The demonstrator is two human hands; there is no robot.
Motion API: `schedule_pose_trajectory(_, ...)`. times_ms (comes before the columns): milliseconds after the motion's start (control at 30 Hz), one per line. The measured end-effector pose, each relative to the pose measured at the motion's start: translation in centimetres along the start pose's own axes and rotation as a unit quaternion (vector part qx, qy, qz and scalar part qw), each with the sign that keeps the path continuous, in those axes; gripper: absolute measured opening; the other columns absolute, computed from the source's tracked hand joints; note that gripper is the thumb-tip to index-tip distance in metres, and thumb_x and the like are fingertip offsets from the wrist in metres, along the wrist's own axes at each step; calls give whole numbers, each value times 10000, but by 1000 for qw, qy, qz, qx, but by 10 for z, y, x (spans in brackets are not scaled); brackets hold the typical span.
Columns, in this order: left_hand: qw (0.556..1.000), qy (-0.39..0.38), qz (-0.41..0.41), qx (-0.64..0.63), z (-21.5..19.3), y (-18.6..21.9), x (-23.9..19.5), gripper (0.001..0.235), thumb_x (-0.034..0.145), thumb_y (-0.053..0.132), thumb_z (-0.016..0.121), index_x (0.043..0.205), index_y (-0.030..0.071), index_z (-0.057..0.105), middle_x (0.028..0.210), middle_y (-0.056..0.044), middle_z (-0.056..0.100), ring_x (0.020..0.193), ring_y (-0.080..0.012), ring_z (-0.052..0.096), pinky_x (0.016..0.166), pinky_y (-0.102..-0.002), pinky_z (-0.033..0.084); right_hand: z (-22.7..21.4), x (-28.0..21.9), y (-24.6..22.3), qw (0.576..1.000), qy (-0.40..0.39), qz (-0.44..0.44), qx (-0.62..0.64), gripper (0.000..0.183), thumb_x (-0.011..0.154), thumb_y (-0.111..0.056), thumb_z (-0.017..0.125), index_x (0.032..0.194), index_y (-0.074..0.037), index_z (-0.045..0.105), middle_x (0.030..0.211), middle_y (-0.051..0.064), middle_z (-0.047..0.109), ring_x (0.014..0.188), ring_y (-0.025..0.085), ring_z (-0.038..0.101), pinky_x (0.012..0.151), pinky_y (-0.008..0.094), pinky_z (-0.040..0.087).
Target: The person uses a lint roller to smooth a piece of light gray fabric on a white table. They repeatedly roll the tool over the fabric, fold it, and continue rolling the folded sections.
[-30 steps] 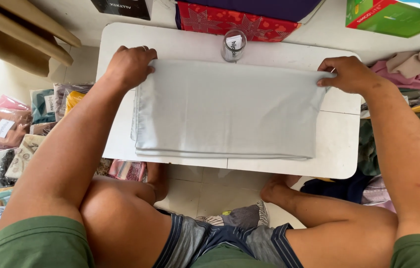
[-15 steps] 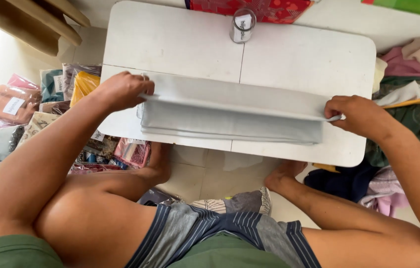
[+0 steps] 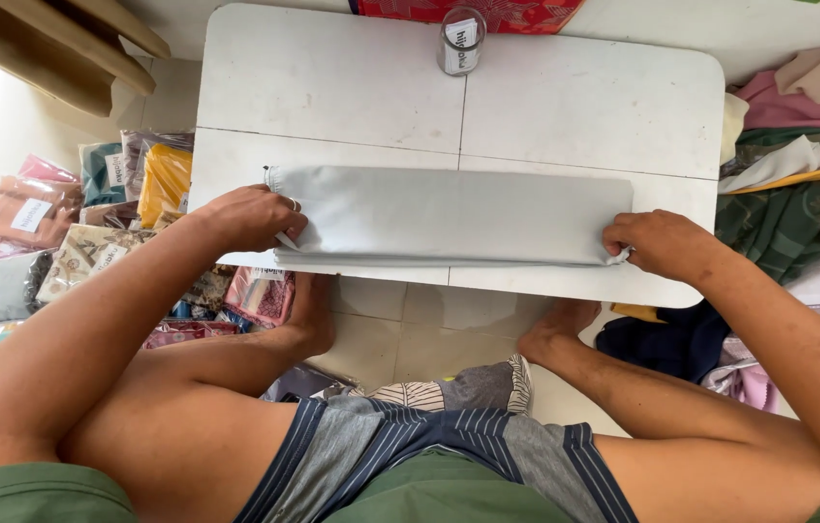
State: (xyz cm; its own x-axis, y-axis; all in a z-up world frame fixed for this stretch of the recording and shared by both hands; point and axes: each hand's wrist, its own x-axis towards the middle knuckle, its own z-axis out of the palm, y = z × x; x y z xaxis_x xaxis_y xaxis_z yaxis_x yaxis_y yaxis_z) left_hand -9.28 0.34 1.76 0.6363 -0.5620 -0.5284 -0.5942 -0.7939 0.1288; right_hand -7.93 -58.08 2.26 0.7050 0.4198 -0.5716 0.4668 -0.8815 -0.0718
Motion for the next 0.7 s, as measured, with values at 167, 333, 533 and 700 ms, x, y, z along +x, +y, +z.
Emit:
schedule_pose_trajectory(167,997,-75,-26,-18,-15,5,-5,308,736,468,856,906,224,776,955,34,778,878,-182,741,977,-397,540,-3,2,7,998,-51,19,30,253,789,-146,683,1015,-255,714,1070,-144,718,943,154,690,908,315,556)
schedule_pose_trajectory(333,991,135,-18,-15,-14,-18,7,213,912,218,713,1109,154,662,1098,-14,739,757,-199,731,964,-426,549,-42,5,1,997,-28,72,-9,594,760,-755,613,1076,-280,780,982,-58,781,929,161,731,840,318,574)
schedule_pose_trajectory(533,979,133,-83,-129,-17,-30,32,505,946,149,647,1438,128,534,1408,-118,577,1185,-297,623,1068,-507,465,-33,42,19,986,142,-14,86,517,941,-336,651,1433,-194,590,1382,96,573,1265,318,554,1046,439,488)
schedule_pose_trajectory(700,976,-40,-144,-159,-33,-36,49,525,821,272,838,1307,181,660,1208,-69,733,1043,-278,712,946,-430,561,-37,61,25,989,-13,82,119,456,845,-364,793,1236,-134,740,1154,38,762,922,240,693,862,352,548)
